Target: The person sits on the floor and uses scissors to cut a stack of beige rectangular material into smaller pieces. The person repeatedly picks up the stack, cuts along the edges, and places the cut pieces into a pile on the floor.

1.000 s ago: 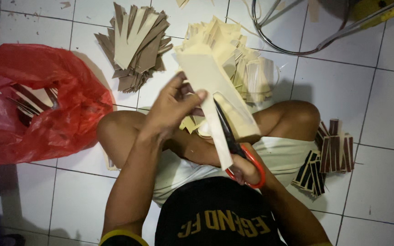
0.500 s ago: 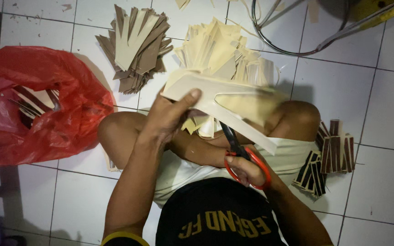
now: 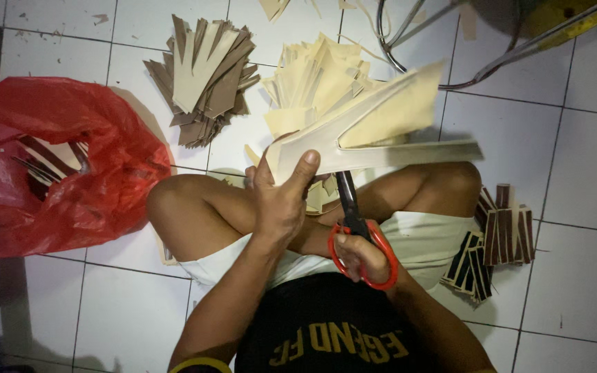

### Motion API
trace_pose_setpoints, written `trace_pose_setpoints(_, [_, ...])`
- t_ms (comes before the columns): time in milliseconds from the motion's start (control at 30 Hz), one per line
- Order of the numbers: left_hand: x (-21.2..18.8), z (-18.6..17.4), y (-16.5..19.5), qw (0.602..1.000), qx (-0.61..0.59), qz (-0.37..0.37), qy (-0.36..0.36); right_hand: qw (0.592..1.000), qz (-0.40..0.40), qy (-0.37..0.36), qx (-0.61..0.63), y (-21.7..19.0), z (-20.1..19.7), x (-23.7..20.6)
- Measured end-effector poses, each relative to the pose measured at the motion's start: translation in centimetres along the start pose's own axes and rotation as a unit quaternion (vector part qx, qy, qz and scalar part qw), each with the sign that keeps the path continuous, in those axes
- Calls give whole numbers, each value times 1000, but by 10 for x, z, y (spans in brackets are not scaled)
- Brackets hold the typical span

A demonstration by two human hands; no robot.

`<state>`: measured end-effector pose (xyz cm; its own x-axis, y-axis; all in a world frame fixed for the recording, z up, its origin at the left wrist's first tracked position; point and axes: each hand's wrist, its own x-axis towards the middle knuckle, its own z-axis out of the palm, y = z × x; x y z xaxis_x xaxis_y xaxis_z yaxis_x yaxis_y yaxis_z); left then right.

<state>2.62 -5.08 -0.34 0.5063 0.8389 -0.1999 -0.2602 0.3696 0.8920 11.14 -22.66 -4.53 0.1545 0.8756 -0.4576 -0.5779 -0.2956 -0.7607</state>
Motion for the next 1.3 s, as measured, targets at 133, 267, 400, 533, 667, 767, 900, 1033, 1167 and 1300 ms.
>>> trace_pose_setpoints(133, [-2,-4,-11,998,-57,-39,-15,1000,9,12,15,1,1,1])
trace_pose_setpoints(267, [14,-46,8,977,-62,-135,-154,994,24,15,-110,-18,-16,-7])
trace_pose_setpoints(400, [35,-75,30,938,128,-151,-283,930,79,-5,-358,-43,-38,-17])
trace_pose_setpoints(533, [45,-62,33,914,235,-141,-299,915,-46,-52,-396,-47,-35,-14])
trace_pose_setpoints(667, [42,-46,29,937,197,-141,-251,961,64,-30,-266,-41,-24,-16])
trace_pose_setpoints(767, [38,-40,23,949,138,-136,-247,982,92,-23,-163,-34,-21,-17])
trace_pose_setpoints(900, [32,-36,18,955,150,-124,-224,989,75,-37,-123,-26,-23,-16])
trace_pose_setpoints(1033, [30,-35,18,956,-10,-192,-223,982,64,-27,-177,-21,-24,-18])
trace_pose_setpoints(1167, [34,-39,16,967,36,-161,-194,987,60,-28,-146,-17,-20,-18])
trace_pose_setpoints(1300, [33,-36,6,975,84,-98,-183,994,92,-4,-53,-7,-17,-18])
